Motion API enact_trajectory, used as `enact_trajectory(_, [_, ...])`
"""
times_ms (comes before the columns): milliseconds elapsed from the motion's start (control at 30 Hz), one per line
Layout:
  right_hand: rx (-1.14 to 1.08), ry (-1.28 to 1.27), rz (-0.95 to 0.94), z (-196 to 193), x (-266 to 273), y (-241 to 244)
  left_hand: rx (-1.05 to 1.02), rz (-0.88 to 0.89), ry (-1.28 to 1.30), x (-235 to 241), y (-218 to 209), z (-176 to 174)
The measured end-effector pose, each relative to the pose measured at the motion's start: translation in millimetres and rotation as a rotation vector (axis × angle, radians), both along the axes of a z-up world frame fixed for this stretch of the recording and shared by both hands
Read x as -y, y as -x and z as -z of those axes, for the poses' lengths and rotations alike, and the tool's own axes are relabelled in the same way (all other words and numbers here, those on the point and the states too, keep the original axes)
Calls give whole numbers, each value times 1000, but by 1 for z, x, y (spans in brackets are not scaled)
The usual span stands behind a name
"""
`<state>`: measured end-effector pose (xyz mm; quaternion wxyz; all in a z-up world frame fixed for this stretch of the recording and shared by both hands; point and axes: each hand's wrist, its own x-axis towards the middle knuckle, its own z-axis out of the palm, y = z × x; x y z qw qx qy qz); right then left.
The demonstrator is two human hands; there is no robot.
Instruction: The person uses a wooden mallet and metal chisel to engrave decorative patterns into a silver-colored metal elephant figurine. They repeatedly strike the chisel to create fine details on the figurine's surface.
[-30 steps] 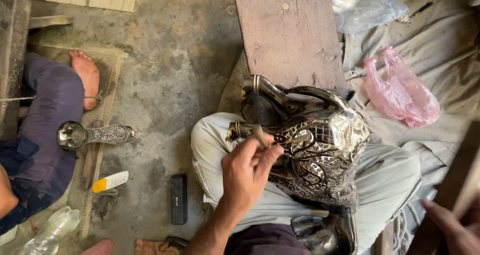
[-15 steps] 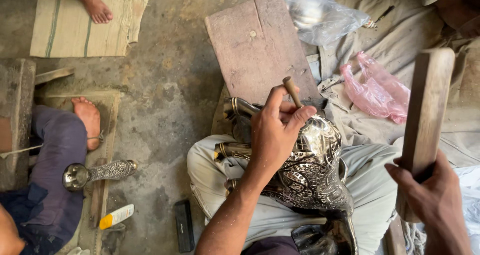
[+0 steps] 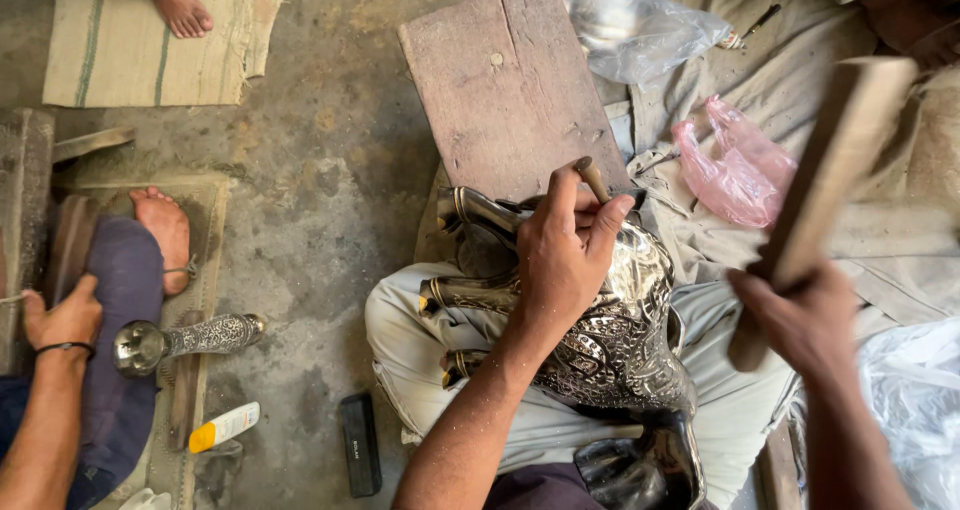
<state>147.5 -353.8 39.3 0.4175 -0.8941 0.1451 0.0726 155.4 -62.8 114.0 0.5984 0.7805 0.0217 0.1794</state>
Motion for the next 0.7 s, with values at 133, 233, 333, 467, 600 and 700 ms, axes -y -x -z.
enact_trajectory(133, [-314, -253, -8, 101, -15, -35, 42, 1, 27, 1, 3, 2])
enact_trajectory(233, [-392, -239, -138, 143, -20, -49, 18, 6, 39, 0, 4, 2])
enact_trajectory(333, [-428, -142, -204, 154, -23, -51, 3, 7, 35, -2, 4, 3])
enact_trajectory(467, [-484, -236, -276, 149, -10, -48, 44, -23, 12, -1, 5, 5])
enact_trajectory(600, [-580, -259, -313, 157, 7, -46, 34, -27, -10, 0, 3, 6])
enact_trajectory(700, [-620, -588, -312, 163, 14, -33, 63, -37, 2, 1, 5, 7])
